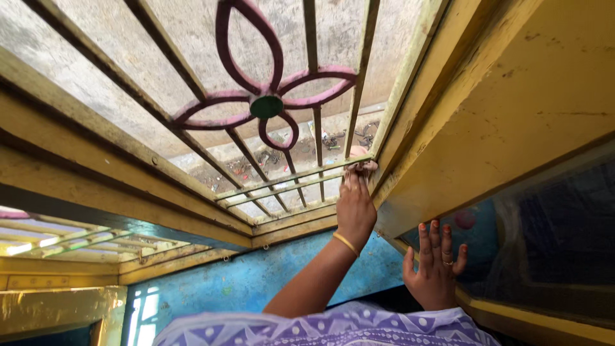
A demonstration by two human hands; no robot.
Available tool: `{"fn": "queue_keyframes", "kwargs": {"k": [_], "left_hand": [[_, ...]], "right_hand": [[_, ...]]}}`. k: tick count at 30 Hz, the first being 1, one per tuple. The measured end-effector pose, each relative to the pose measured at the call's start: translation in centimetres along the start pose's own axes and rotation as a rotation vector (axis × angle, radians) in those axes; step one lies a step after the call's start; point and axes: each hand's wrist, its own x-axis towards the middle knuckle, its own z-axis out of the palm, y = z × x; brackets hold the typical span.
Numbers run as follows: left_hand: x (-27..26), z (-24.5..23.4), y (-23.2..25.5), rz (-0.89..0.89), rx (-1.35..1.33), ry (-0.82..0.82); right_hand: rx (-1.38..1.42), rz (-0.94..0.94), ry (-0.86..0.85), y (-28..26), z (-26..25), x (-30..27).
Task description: The person wipes the interior surface of a yellow metal window frame and grille with a cloth. They clean the vertical and horizontal bars, the decorative flower-shaped elements, and the frame edges, moving the cloth back and forth across the surfaces.
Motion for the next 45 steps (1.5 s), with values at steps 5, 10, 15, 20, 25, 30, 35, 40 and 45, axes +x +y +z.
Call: {"fn": "queue_keyframes", "kwargs": {"k": [5, 10, 15, 20, 25, 30, 35, 40, 45], "left_hand": [[1.4, 1.7, -1.6, -0.284, -0.229, -0.685], [0.7, -0.4, -0.6, 0.015, -0.145, -0.142], [-4.4, -7.0, -0.7, -0.210, -0.489, -0.282], [-3.6, -7.8, -3.6, 0.027, -0.448, 0.103], [-3.8, -7.5, -5.5, -0.257, -0.353, -0.167], [-7.3, -10.3, -6.5, -0.372, -0.675, -0.199], [-3.2, -10.4, -5.5, -0.241, -0.688, 0.055], [-1.7, -9.4, -3.6, 0.008, -0.816, 0.091], [-2.5, -7.2, -4.2, -0.087, -0.642, -0.007]], "right_hand": [[-0.081, -0.019, 0.004, -0.2, -0.1, -0.9], [-0.003, -0.023, 0.001, 0.2, -1.0, -0.5], [-0.003, -0.033, -0.041, 0.9, -1.2, -0.2], [-0.018, -0.028, 0.018, 0.0, -1.2, -1.2], [-0.016, -0.031, 0.011, 0.4, -0.9, 0.5], [-0.062, -0.053, 0.031, 0.1, -0.5, -1.1], [0.038, -0.019, 0.042, -1.1, 0.2, -0.1], [0.018, -0.012, 0.039, -1.5, -0.4, 0.4], [0.002, -0.020, -0.010, -1.1, -0.6, -1.2]]}}
